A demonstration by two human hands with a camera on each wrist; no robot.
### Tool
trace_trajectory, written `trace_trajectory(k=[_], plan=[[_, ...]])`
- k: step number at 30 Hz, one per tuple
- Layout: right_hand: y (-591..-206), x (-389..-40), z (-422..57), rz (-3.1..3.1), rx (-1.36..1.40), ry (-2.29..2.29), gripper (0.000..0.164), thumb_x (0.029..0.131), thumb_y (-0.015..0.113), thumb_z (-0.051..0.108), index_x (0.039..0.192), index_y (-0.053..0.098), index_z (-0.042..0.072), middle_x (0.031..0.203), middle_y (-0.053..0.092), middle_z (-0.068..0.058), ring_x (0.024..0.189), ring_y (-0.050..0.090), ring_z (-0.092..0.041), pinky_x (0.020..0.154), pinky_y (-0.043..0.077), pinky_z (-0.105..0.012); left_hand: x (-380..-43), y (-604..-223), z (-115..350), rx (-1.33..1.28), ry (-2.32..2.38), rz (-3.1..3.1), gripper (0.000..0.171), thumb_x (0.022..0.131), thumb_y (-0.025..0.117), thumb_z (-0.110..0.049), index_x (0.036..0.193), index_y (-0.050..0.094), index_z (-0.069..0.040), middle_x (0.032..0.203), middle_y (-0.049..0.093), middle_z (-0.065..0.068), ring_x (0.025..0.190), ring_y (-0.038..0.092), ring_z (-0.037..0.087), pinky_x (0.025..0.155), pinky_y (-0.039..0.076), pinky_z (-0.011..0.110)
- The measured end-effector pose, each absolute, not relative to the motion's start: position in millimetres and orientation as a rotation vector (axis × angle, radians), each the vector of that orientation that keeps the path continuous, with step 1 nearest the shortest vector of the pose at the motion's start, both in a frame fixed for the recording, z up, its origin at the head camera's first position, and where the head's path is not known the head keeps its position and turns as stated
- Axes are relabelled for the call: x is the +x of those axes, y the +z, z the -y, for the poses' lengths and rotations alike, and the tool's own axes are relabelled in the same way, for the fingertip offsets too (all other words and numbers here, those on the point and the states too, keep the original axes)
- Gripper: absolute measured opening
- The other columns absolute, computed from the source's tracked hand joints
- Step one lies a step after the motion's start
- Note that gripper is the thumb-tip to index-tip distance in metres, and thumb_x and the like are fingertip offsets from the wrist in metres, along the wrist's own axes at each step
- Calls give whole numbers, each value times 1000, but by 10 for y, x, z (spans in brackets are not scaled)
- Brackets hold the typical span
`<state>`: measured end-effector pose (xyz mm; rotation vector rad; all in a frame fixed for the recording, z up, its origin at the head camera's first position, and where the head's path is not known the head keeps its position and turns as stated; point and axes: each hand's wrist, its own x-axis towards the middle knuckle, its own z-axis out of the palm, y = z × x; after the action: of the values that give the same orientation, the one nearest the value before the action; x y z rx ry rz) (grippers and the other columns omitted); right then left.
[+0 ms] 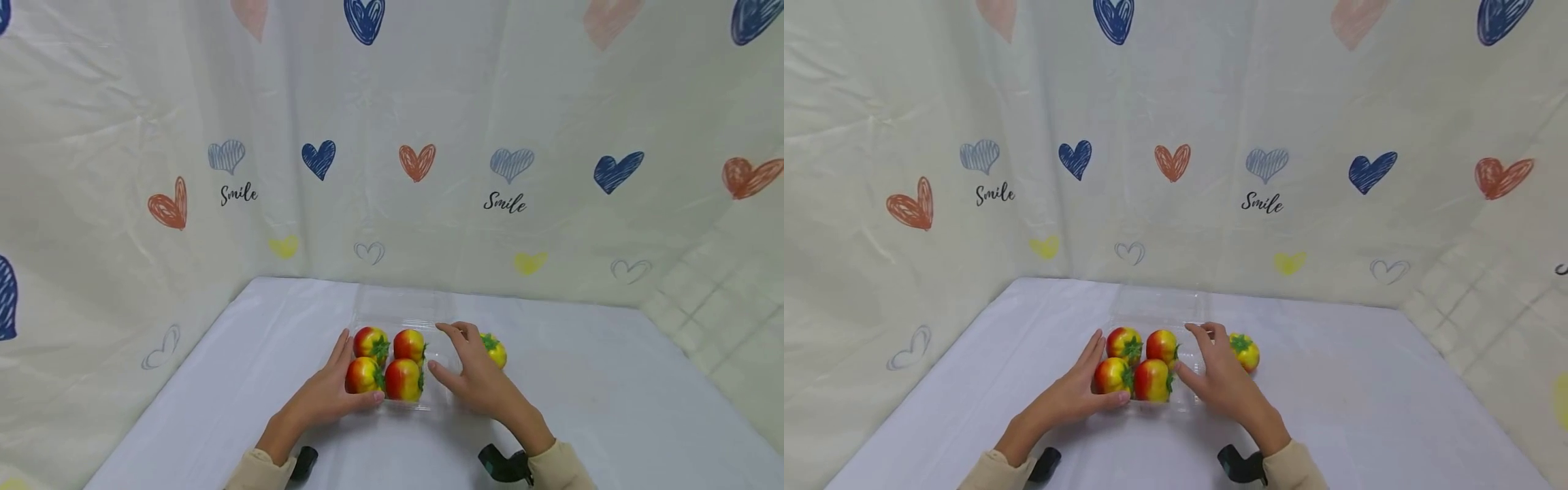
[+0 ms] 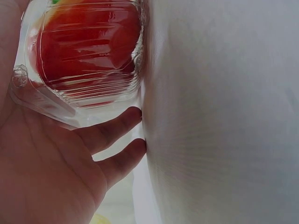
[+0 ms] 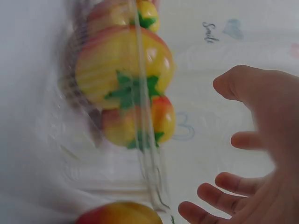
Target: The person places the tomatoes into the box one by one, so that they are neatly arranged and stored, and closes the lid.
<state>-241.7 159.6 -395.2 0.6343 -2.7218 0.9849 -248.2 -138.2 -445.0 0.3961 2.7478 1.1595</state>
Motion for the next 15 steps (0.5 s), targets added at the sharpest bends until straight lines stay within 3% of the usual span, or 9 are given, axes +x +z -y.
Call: trace_trajectory(k=[15], plan=[[-3888,-2539,-2063,2719,464,965,64,106,70,28,158,45,1,154,34,-35,133,51,-55,109,44,-72,-2464,-4437,1370,401,1175,-2743,130,82,75,-77,173,9,-11,180,-1,4,157,32,39,118,37,66]])
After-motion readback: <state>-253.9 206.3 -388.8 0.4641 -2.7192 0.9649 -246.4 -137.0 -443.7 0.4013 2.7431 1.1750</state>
